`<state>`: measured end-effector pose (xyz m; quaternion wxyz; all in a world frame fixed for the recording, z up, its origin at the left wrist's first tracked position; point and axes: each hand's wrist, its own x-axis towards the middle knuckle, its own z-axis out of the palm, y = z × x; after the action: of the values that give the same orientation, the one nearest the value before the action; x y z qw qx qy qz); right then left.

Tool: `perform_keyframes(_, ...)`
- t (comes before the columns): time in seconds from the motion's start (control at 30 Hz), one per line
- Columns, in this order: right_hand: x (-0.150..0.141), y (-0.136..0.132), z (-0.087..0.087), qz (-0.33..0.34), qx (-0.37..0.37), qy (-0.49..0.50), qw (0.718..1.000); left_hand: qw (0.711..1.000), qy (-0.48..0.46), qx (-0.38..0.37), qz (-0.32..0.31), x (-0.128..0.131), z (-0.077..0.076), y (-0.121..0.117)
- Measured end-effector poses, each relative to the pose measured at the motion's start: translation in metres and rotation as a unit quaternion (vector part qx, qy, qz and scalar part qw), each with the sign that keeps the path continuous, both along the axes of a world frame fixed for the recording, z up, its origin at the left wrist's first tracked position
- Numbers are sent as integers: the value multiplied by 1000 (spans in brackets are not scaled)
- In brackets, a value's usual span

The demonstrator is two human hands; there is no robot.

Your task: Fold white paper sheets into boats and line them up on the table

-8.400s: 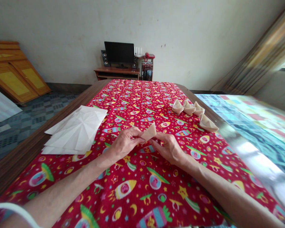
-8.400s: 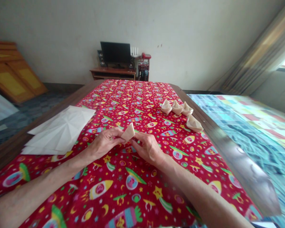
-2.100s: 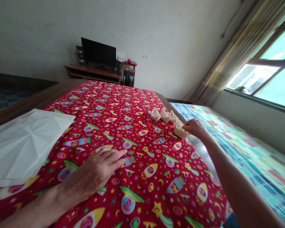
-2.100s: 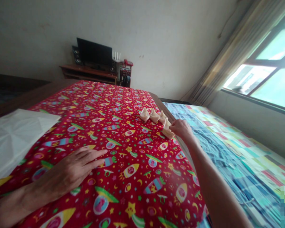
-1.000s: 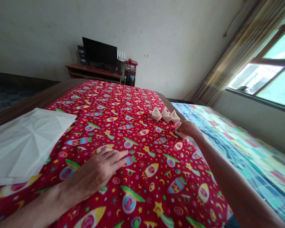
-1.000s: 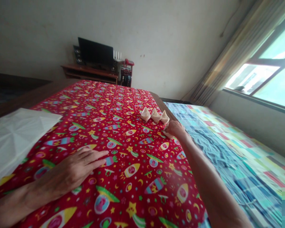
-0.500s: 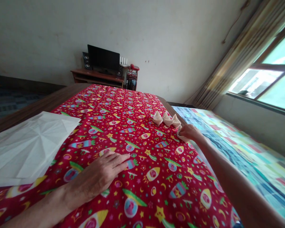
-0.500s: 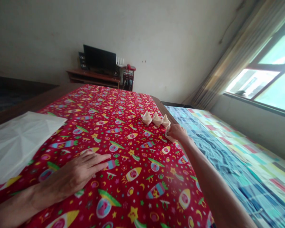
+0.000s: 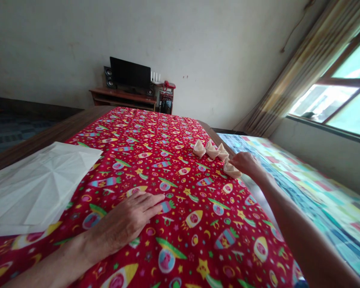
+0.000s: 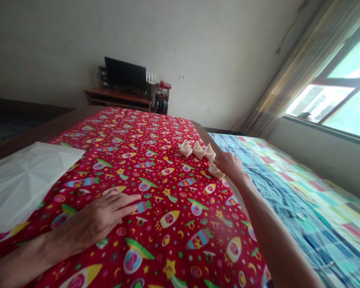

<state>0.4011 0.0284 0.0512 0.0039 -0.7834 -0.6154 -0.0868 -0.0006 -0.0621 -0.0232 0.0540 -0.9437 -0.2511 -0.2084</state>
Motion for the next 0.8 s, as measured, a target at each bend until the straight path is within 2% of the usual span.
perform_keyframes(0.1,-27,-16,6,-2,53,-33,998,1000,-1,-3,-1,0,-2,0)
perform_keyframes(0.17,-54,-29,3,74,92,-43,992,1000,4,-6,1,1,-2,0)
perform_keyframes(0.27,-95,-44,-16,181,47,-23,982,1000,15,8,-2,2,3,-1)
perform_keyframes(0.4,-122,-46,-54,224,19,-7,974,998,33,44,26,-15,20,8)
perform_keyframes(0.47,-123,-42,-70,243,50,22,969,996,11,28,85,-40,25,15)
perform_keyframes(0.53,-119,-39,-79,266,73,52,960,986,-49,14,158,-77,24,21)
perform_keyframes(0.6,-114,-37,-83,281,89,69,953,972,-51,-29,228,-123,16,23)
perform_keyframes(0.63,-113,-37,-84,286,94,75,951,961,-54,-19,270,-145,10,21)
perform_keyframes(0.7,-111,-37,-84,293,102,84,947,936,-22,-49,348,-185,-3,14)
perform_keyframes(0.8,-112,-37,-84,296,104,87,946,919,25,-100,380,-218,-16,1)
